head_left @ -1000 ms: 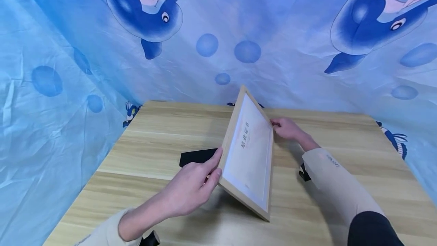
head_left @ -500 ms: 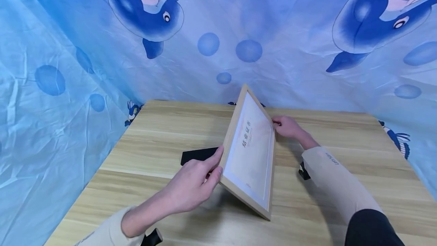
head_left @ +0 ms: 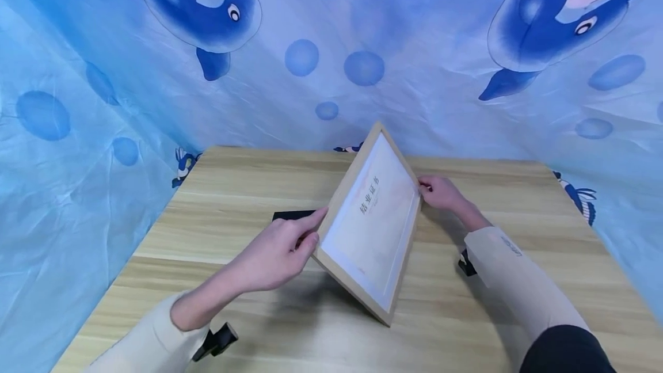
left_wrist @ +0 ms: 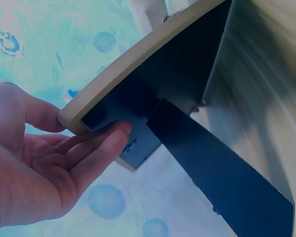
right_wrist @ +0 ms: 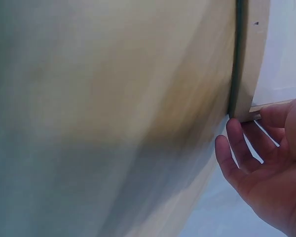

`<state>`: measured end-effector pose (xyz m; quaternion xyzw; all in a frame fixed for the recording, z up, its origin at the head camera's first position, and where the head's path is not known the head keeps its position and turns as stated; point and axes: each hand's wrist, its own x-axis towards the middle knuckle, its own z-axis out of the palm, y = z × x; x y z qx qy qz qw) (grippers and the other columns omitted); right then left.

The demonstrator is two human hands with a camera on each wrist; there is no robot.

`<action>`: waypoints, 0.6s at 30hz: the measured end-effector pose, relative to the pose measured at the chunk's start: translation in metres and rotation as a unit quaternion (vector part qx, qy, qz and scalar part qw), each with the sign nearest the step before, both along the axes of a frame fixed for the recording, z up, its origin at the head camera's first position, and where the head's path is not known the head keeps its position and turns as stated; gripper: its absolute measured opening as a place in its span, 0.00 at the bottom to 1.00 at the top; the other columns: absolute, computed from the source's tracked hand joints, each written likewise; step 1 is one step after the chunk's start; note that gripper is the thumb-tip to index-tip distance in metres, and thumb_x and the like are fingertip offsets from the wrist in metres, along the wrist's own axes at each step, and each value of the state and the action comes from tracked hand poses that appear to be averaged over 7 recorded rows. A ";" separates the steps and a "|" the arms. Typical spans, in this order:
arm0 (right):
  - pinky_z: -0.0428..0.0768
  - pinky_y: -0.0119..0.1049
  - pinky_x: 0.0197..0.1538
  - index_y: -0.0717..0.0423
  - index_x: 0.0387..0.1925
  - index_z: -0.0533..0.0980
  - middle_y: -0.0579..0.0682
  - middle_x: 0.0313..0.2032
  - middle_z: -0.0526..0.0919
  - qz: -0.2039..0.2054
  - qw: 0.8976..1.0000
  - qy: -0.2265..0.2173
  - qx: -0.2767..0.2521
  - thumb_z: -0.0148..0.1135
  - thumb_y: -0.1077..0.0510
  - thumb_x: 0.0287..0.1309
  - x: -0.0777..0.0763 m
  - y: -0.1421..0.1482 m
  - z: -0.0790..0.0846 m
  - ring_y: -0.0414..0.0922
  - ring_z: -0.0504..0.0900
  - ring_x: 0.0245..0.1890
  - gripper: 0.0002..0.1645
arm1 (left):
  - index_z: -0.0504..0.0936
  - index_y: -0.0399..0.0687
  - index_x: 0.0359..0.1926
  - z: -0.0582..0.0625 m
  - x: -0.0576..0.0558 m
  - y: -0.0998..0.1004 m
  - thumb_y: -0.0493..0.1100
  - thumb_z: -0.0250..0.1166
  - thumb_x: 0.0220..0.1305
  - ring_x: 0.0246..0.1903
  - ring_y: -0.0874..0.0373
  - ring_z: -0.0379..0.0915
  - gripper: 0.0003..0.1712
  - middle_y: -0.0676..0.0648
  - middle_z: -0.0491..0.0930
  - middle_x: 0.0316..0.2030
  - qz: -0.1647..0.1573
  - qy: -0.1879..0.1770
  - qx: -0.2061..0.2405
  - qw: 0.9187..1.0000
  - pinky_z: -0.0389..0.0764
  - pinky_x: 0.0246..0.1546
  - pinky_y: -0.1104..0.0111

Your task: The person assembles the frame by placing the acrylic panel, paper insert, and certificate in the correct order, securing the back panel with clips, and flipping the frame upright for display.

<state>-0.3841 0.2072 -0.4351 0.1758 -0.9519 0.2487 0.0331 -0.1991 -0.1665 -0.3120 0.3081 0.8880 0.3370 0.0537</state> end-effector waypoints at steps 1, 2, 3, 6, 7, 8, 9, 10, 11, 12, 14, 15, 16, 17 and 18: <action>0.76 0.53 0.46 0.70 0.53 0.75 0.66 0.43 0.82 0.000 1.000 0.002 -0.001 0.46 0.63 0.68 0.003 0.002 0.000 0.58 0.80 0.40 0.20 | 0.59 0.39 0.71 0.001 -0.002 -0.001 0.39 0.46 0.74 0.06 0.67 0.46 0.27 0.58 0.57 0.08 0.000 -0.005 0.001 1.000 0.57 0.09 0.72; 0.77 0.53 0.46 0.70 0.55 0.74 0.66 0.45 0.82 -0.002 1.000 0.001 -0.001 0.46 0.62 0.68 0.005 0.004 0.000 0.59 0.80 0.42 0.20 | 0.59 0.40 0.71 0.003 -0.005 -0.002 0.39 0.45 0.74 0.06 0.67 0.47 0.27 0.58 0.57 0.08 0.001 -0.010 0.000 1.000 0.57 0.09 0.72; 0.76 0.53 0.47 0.71 0.56 0.74 0.67 0.45 0.81 -0.006 1.000 0.001 -0.001 0.46 0.62 0.68 0.008 0.006 0.000 0.59 0.80 0.42 0.21 | 0.59 0.40 0.71 0.004 -0.008 -0.003 0.39 0.45 0.73 0.06 0.67 0.47 0.27 0.58 0.57 0.08 0.002 -0.015 0.000 1.000 0.57 0.09 0.72; 0.77 0.54 0.49 0.72 0.57 0.72 0.69 0.47 0.80 -0.021 1.000 0.000 -0.002 0.46 0.62 0.69 0.016 0.011 -0.001 0.61 0.80 0.44 0.22 | 0.60 0.40 0.71 0.007 -0.016 -0.005 0.37 0.44 0.73 0.08 0.66 0.47 0.27 0.57 0.57 0.09 -0.006 -0.023 0.006 1.000 0.57 0.10 0.72; 0.77 0.55 0.50 0.73 0.58 0.71 0.69 0.48 0.80 -0.026 1.000 0.002 0.000 0.46 0.62 0.69 0.019 0.012 -0.001 0.61 0.80 0.46 0.22 | 0.60 0.40 0.71 0.007 -0.019 -0.006 0.37 0.44 0.73 0.08 0.66 0.47 0.27 0.57 0.57 0.10 -0.009 -0.023 0.007 1.000 0.56 0.10 0.72; 0.77 0.55 0.50 0.73 0.58 0.71 0.69 0.48 0.80 -0.030 1.000 0.004 0.001 0.46 0.62 0.69 0.021 0.014 -0.002 0.62 0.80 0.47 0.22 | 0.60 0.40 0.71 0.007 -0.021 -0.007 0.36 0.44 0.72 0.08 0.66 0.47 0.27 0.57 0.56 0.10 -0.011 -0.023 0.008 1.000 0.56 0.11 0.72; 0.77 0.55 0.50 0.73 0.58 0.71 0.69 0.48 0.80 -0.033 0.999 0.007 0.003 0.47 0.62 0.69 0.023 0.015 -0.003 0.62 0.80 0.46 0.22 | 0.61 0.40 0.71 0.007 -0.024 -0.008 0.36 0.44 0.72 0.09 0.65 0.48 0.27 0.57 0.56 0.10 -0.013 -0.023 0.009 1.000 0.56 0.11 0.72; 0.77 0.55 0.50 0.74 0.57 0.71 0.70 0.47 0.80 -0.035 0.999 0.009 0.004 0.47 0.62 0.69 0.026 0.016 -0.004 0.62 0.80 0.46 0.22 | 0.61 0.40 0.71 0.007 -0.026 -0.009 0.36 0.44 0.72 0.09 0.65 0.48 0.27 0.57 0.56 0.10 -0.013 -0.023 0.008 1.000 0.56 0.12 0.72; 0.77 0.55 0.49 0.74 0.57 0.71 0.70 0.46 0.80 -0.035 0.999 0.012 0.005 0.47 0.62 0.69 0.028 0.017 -0.005 0.62 0.80 0.45 0.22 | 0.62 0.41 0.71 0.007 -0.029 -0.010 0.36 0.44 0.72 0.09 0.65 0.48 0.27 0.57 0.56 0.10 -0.011 -0.024 0.007 1.000 0.57 0.12 0.72; 0.78 0.55 0.48 0.74 0.56 0.72 0.69 0.45 0.81 -0.037 0.999 0.014 0.008 0.47 0.62 0.68 0.030 0.019 -0.007 0.62 0.81 0.44 0.22 | 0.62 0.43 0.71 0.007 -0.031 -0.011 0.36 0.44 0.72 0.09 0.65 0.48 0.27 0.56 0.56 0.10 -0.010 -0.027 0.007 1.000 0.57 0.12 0.72; 0.79 0.54 0.46 0.74 0.56 0.72 0.68 0.44 0.82 -0.041 0.999 0.018 0.010 0.48 0.61 0.68 0.035 0.021 -0.009 0.61 0.81 0.43 0.22 | 0.62 0.44 0.71 0.006 -0.035 -0.013 0.36 0.44 0.72 0.09 0.64 0.49 0.27 0.56 0.56 0.10 -0.004 -0.027 0.005 1.000 0.58 0.13 0.71; 0.79 0.54 0.45 0.74 0.55 0.72 0.68 0.43 0.82 -0.043 0.999 0.019 0.010 0.48 0.61 0.68 0.037 0.023 -0.009 0.60 0.81 0.42 0.22 | 0.63 0.45 0.71 0.006 -0.037 -0.014 0.36 0.44 0.72 0.09 0.64 0.49 0.27 0.56 0.56 0.10 -0.001 -0.026 0.003 1.000 0.59 0.13 0.71; 0.79 0.53 0.44 0.74 0.55 0.73 0.68 0.42 0.82 -0.047 0.999 0.019 0.009 0.48 0.61 0.68 0.040 0.024 -0.010 0.60 0.82 0.41 0.22 | 0.63 0.46 0.70 0.006 -0.039 -0.014 0.36 0.44 0.73 0.09 0.63 0.49 0.27 0.56 0.55 0.10 0.001 -0.025 0.003 1.000 0.60 0.14 0.71; 0.79 0.53 0.44 0.73 0.55 0.73 0.67 0.42 0.83 -0.051 0.998 0.021 0.011 0.48 0.61 0.68 0.042 0.026 -0.011 0.59 0.82 0.41 0.21 | 0.64 0.46 0.70 0.006 -0.041 -0.015 0.36 0.44 0.73 0.09 0.63 0.49 0.26 0.55 0.55 0.10 0.005 -0.024 0.003 1.000 0.60 0.14 0.70; 0.79 0.53 0.44 0.73 0.55 0.73 0.67 0.42 0.83 -0.055 0.998 0.022 0.014 0.48 0.61 0.68 0.045 0.027 -0.011 0.59 0.82 0.40 0.21 | 0.64 0.46 0.70 0.006 -0.044 -0.015 0.35 0.45 0.73 0.10 0.62 0.50 0.26 0.55 0.56 0.11 0.007 -0.022 0.002 1.000 0.61 0.14 0.70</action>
